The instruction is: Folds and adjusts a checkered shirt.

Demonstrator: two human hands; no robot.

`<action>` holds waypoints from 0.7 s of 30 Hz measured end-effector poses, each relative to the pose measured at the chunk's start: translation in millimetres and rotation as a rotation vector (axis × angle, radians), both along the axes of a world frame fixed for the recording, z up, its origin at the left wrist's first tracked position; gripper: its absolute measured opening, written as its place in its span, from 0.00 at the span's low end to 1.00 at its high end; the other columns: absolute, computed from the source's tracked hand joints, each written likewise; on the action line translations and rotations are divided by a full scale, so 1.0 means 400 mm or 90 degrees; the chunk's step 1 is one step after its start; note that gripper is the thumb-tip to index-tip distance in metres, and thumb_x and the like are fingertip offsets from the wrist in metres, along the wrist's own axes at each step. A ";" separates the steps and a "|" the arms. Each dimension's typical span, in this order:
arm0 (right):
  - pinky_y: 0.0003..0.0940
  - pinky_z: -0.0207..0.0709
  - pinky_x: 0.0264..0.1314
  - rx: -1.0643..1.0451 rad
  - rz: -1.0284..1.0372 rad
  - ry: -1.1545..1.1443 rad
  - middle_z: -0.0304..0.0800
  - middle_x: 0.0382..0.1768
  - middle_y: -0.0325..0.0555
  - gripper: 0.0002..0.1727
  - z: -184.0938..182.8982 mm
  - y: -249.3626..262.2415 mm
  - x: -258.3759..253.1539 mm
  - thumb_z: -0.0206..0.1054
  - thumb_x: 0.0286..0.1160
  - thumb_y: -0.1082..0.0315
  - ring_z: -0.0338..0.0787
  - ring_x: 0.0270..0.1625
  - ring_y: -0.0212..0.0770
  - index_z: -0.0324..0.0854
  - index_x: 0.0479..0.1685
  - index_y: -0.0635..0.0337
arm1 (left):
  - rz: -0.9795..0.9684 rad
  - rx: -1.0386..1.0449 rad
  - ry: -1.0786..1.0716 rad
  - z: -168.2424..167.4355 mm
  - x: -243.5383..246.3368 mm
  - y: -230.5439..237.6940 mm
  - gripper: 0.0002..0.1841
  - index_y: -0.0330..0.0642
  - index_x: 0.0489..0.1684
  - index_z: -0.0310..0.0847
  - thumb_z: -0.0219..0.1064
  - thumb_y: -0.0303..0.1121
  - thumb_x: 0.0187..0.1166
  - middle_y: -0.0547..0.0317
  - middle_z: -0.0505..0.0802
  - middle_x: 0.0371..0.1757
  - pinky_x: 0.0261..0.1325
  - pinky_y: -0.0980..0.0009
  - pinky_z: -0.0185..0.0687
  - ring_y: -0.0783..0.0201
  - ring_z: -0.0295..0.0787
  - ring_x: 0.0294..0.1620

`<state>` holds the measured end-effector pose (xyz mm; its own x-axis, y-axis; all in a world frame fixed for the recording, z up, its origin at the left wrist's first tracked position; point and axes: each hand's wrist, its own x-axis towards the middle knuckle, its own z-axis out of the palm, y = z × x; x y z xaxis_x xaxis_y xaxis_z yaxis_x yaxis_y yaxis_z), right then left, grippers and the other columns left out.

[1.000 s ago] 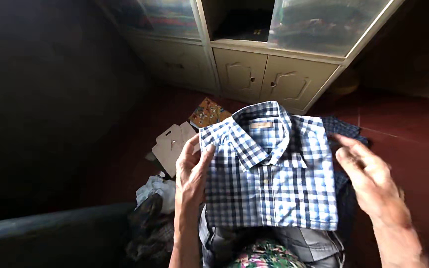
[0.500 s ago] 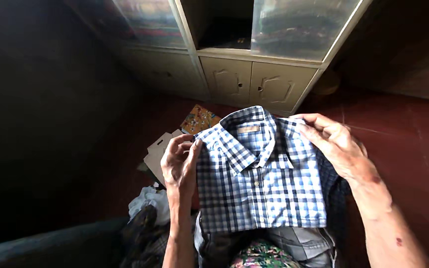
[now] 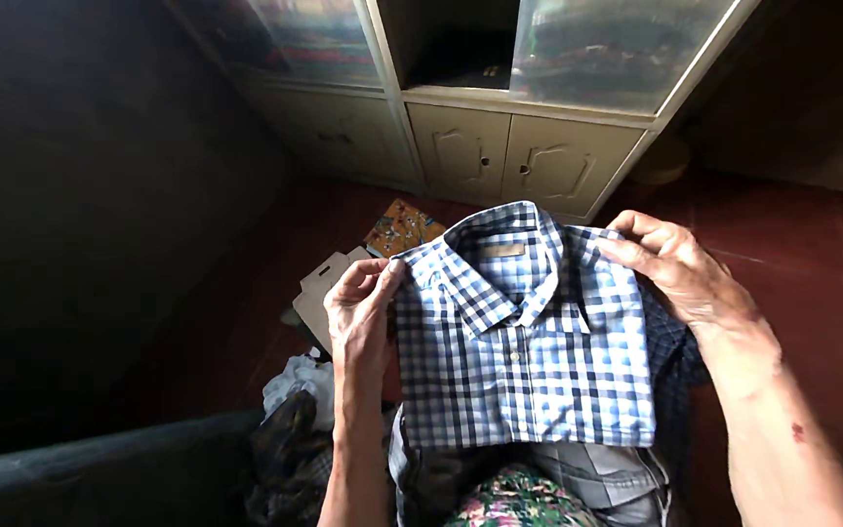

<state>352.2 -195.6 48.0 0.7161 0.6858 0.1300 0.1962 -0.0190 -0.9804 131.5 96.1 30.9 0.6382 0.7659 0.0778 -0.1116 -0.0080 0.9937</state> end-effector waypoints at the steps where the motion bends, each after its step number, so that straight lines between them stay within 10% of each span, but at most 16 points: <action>1: 0.21 0.81 0.32 0.004 -0.002 0.004 0.86 0.27 0.36 0.05 0.005 0.004 -0.002 0.72 0.77 0.61 0.84 0.28 0.28 0.86 0.40 0.51 | 0.005 -0.007 -0.004 -0.002 -0.003 0.000 0.06 0.39 0.43 0.90 0.74 0.30 0.77 0.50 0.94 0.34 0.33 0.67 0.90 0.62 0.91 0.30; 11: 0.28 0.90 0.44 0.062 0.034 0.054 0.94 0.34 0.38 0.05 -0.015 -0.022 0.021 0.73 0.74 0.71 0.93 0.36 0.31 0.92 0.43 0.57 | -0.004 -0.033 -0.014 -0.020 0.008 0.003 0.06 0.40 0.45 0.90 0.74 0.31 0.78 0.51 0.94 0.34 0.33 0.67 0.91 0.62 0.92 0.30; 21: 0.20 0.82 0.28 0.019 0.067 0.057 0.89 0.29 0.39 0.03 0.012 -0.008 0.039 0.72 0.77 0.68 0.85 0.26 0.27 0.87 0.41 0.58 | -0.011 0.016 0.013 -0.023 0.006 0.010 0.06 0.39 0.43 0.90 0.74 0.31 0.78 0.54 0.94 0.31 0.30 0.70 0.88 0.65 0.90 0.27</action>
<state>367.8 -198.8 52.9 0.6506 0.7540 0.0908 0.1079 0.0266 -0.9938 133.8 100.1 21.7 0.6527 0.7530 0.0836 -0.0915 -0.0312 0.9953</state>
